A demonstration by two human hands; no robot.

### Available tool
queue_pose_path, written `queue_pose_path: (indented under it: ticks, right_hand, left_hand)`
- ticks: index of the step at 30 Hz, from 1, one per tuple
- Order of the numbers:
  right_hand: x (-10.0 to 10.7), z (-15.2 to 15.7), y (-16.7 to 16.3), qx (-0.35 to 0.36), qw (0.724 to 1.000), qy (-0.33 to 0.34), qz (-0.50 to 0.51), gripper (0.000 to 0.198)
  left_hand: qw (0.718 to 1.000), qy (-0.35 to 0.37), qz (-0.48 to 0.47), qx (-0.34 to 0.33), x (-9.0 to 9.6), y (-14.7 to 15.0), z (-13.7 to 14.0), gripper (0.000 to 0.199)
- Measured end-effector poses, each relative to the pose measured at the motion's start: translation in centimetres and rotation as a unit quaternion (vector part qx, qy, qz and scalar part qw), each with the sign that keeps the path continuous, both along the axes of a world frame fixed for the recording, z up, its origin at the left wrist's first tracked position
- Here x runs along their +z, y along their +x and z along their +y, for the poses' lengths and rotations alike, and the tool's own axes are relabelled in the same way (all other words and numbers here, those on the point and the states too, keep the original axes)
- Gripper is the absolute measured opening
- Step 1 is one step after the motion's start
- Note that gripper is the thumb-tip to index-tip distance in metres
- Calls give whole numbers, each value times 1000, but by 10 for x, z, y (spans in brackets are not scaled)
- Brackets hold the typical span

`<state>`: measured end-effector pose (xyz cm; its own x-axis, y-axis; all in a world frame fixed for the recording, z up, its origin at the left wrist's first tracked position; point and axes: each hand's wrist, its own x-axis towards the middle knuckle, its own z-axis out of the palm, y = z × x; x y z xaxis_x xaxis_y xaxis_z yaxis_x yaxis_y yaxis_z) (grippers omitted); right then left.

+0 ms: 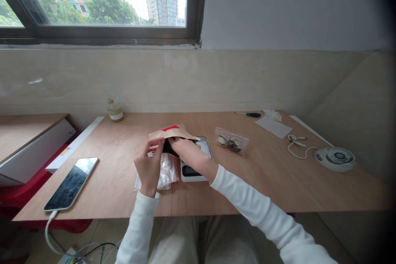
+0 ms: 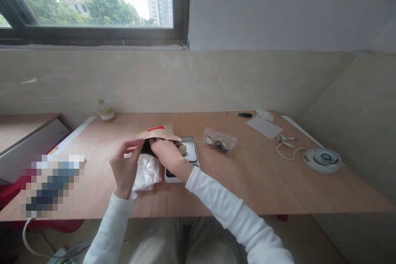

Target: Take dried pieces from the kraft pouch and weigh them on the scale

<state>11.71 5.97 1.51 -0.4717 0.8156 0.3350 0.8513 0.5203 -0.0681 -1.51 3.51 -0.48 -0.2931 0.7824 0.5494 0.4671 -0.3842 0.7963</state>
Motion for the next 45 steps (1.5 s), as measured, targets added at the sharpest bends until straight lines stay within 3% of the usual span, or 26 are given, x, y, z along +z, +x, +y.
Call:
queue_pose_path:
  ticks: [5, 12, 18, 24, 31, 38, 42, 45]
  right_hand:
    - [9, -27, 7, 2, 1000, 6, -14, 38]
    - [7, -51, 25, 24, 991, 32, 126, 33]
    - [-4, -48, 38, 45, 992, 35, 114, 38]
    - [-12, -45, 41, 50, 978, 32, 202, 35]
    - [-17, -36, 32, 4, 998, 7, 65, 43]
    - [-11, -18, 25, -29, 996, -80, 30, 35]
    - [-9, -27, 23, -17, 997, -52, 48, 32]
    - [-7, -45, 30, 14, 989, -14, 143, 31]
  left_hand:
    - [1000, 0, -4, 2, 0, -2, 0, 19]
    - [1000, 2, 4, 14, -4, -1, 3, 19]
    - [1000, 1, 4, 12, -5, 1, 3, 19]
    - [1000, 0, 5, 14, -5, -2, 2, 18]
    - [1000, 2, 7, -8, -10, 5, -4, 17]
    - [1000, 1, 10, -25, -15, 10, -9, 14]
    - [1000, 4, 12, -20, -15, 7, -7, 13]
    - [1000, 2, 10, -18, -13, 4, -4, 14]
